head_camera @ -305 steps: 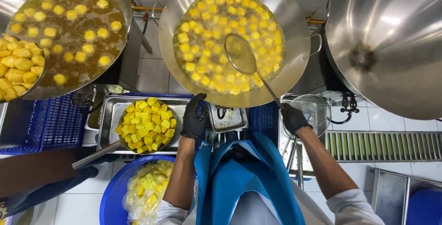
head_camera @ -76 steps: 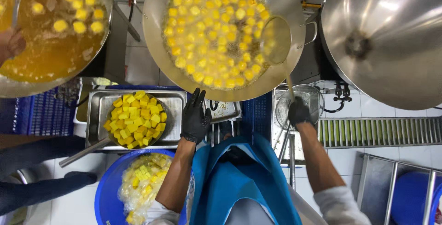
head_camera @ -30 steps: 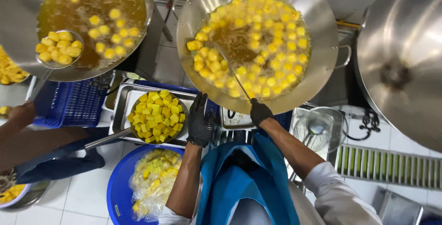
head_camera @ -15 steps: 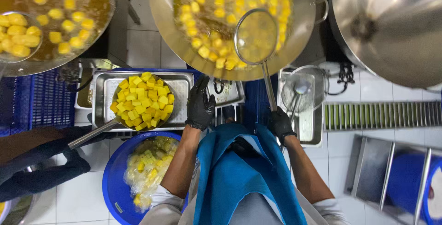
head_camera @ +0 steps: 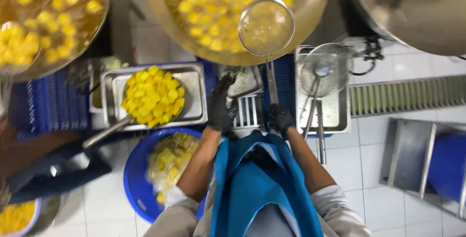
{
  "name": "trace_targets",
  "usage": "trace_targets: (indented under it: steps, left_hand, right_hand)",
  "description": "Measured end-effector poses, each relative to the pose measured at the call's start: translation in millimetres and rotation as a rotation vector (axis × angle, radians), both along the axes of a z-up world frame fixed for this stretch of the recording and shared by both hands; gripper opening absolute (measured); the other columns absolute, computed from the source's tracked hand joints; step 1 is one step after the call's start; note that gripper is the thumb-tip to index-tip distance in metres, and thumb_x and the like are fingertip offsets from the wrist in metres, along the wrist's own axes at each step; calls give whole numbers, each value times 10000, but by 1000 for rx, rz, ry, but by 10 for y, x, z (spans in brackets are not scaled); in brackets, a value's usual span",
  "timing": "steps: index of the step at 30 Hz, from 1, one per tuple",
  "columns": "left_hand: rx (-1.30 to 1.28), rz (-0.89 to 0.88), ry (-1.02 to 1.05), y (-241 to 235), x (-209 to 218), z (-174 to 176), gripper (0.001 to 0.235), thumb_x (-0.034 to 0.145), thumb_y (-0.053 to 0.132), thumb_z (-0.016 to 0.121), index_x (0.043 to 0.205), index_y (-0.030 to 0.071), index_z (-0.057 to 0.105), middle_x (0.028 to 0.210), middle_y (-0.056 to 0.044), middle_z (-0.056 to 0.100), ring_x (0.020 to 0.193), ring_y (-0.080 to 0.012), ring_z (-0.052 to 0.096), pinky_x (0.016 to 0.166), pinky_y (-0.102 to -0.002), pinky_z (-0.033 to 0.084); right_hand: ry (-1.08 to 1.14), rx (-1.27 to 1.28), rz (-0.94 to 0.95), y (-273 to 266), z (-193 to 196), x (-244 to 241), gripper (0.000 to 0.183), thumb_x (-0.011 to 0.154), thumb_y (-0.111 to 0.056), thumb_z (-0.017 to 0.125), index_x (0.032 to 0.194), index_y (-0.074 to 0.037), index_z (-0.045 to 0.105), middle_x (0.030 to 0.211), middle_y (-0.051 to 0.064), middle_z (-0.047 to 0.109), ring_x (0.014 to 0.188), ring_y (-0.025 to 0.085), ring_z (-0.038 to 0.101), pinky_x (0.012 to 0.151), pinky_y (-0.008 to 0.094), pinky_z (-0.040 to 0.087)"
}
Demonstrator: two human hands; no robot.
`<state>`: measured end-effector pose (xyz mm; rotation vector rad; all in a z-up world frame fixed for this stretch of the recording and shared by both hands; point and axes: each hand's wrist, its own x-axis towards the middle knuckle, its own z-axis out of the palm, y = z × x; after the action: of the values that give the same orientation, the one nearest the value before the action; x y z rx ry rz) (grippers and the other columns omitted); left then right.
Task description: The person uses a large mesh strainer to stir and lift yellow, cube-shaped food items frying in a large wok of hot oil. They repeatedly scoop the items from the oil and transfer them into a metal tray.
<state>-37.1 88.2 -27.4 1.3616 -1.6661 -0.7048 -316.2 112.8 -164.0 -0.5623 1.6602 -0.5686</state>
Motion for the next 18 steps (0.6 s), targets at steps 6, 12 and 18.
trace_targets:
  steps: [6, 12, 18]
  left_hand:
    - [-81, -12, -62, 221, -290, 36, 765, 828, 51, 704, 1543, 132, 444, 1589, -200, 453, 1439, -402, 468, 1200, -457, 401]
    - [-70, -74, -153, 464, -778, 49, 728, 876, 68, 683, 1561, 113, 440, 1600, -205, 447, 1458, -400, 461, 1219, -469, 372]
    - [34, -192, -239, 885, -1472, 226, 701, 867, 73, 688, 1530, 103, 464, 1574, -208, 462, 1435, -404, 463, 1176, -470, 400]
  right_hand:
    - [-679, -90, -89, 199, -40, -268, 397, 1072, -423, 474, 764, -184, 547, 490, -34, 387, 333, 111, 367, 288, 294, 284]
    - [-507, -69, -287, 975, 448, -766, 221, 1030, -253, 473, 1031, -151, 669, 590, -44, 460, 434, 89, 429, 366, 266, 299]
    - [-361, -123, -538, 1997, 141, -1596, 154, 998, -156, 535, 1104, -149, 646, 563, -57, 419, 398, 80, 387, 343, 266, 267]
